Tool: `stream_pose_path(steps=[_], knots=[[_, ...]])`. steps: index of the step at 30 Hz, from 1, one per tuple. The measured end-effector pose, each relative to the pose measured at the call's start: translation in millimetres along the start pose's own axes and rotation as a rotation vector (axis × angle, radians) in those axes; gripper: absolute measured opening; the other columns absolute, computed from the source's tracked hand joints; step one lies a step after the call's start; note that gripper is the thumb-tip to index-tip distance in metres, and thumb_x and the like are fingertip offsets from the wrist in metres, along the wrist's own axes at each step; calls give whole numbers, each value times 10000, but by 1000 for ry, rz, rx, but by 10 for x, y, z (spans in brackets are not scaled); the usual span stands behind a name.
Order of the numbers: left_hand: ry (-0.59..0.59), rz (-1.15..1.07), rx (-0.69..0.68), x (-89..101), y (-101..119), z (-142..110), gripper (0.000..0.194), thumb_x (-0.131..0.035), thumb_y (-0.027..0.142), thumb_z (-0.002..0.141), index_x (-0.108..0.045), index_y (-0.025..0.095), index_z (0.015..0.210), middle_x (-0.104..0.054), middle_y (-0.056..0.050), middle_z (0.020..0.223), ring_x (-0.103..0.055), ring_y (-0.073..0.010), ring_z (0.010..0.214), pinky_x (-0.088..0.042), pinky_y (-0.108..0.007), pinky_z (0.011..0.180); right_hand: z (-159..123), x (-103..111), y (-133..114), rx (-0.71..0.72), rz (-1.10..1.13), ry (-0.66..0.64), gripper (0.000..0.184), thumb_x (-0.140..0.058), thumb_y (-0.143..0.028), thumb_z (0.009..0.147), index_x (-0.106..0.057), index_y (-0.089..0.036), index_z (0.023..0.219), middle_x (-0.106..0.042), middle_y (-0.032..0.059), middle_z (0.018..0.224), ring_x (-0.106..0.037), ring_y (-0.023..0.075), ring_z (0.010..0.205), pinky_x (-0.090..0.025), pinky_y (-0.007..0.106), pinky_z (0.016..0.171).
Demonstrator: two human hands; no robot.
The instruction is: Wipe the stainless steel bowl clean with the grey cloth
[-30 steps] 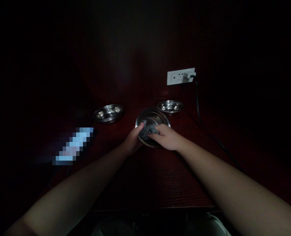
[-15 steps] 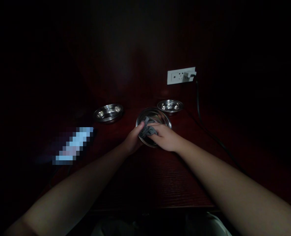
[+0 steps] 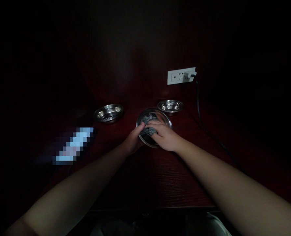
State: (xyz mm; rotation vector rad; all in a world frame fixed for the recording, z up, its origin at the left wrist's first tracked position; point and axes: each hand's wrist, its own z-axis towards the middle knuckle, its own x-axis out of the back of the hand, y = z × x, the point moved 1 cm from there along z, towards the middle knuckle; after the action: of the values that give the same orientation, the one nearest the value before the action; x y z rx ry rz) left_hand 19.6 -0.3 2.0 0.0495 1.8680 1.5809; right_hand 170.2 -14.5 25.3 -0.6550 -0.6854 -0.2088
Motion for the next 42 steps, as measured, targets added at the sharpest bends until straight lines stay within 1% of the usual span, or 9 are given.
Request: stream_pose_path(steps=[5,9,14,18,21,26,31,37,42], knots=[[-19,5,4,18,-5,19,594,-603,544,825,-551,198,1306,-627,-140,1289,-601,-328,1161,-525,-452,883,21,23,-51,10,83,-72,230,-452,-183,927,-676,-178,981,-687,92,1028,-612,230,1031,-439,450,995],[-72,10,-6,18,-1,15,581,-597,562,820,-585,191,1267,-625,-134,1296,-581,-330,1189,-505,-456,920,34,35,-90,1,119,-83,221,-453,-206,937,-654,-172,855,-683,83,915,-618,219,931,-472,425,921],[-61,1,-23,0,17,-6,579,-616,547,811,-577,199,1273,-632,-126,1288,-574,-324,1201,-480,-462,959,31,42,-86,-19,128,-105,217,-463,-206,933,-612,-171,779,-641,60,818,-592,200,835,-485,403,846],[-65,-4,-31,-8,21,-11,582,-627,544,803,-581,190,1262,-639,-129,1272,-574,-323,1199,-468,-461,977,26,37,-70,-20,139,-105,193,-476,-207,929,-619,-169,805,-638,54,817,-593,198,838,-483,403,836],[-56,-4,-22,-3,14,-6,581,-617,546,812,-573,191,1269,-625,-133,1295,-568,-329,1206,-481,-464,958,27,26,-72,2,137,-93,169,-481,-199,923,-627,-171,845,-654,63,874,-599,211,901,-469,425,885],[-42,-3,-22,1,-2,9,598,-618,532,821,-544,196,1310,-632,-134,1279,-598,-314,1167,-497,-433,930,22,5,-104,19,0,-26,132,-502,-165,875,-631,-181,901,-616,81,961,-572,228,938,-456,429,880],[-35,-19,-22,-4,-6,8,619,-634,501,821,-504,212,1353,-669,-122,1200,-644,-300,1081,-512,-429,896,5,-2,-128,-32,-82,17,163,-547,-132,816,-620,-189,949,-573,83,996,-556,233,940,-474,414,843],[-17,-18,-21,12,-19,2,625,-629,498,827,-486,213,1364,-646,-136,1236,-630,-306,1100,-513,-441,896,10,-11,-105,-89,-123,44,248,-616,-224,825,-616,-170,1067,-565,115,1095,-552,265,1021,-467,454,915],[-12,-8,-19,23,-26,3,628,-639,496,820,-488,210,1359,-616,-141,1287,-622,-304,1116,-506,-443,913,14,-15,-82,-89,-166,38,220,-602,-172,803,-632,-173,1021,-577,106,1066,-556,255,988,-480,447,887]])
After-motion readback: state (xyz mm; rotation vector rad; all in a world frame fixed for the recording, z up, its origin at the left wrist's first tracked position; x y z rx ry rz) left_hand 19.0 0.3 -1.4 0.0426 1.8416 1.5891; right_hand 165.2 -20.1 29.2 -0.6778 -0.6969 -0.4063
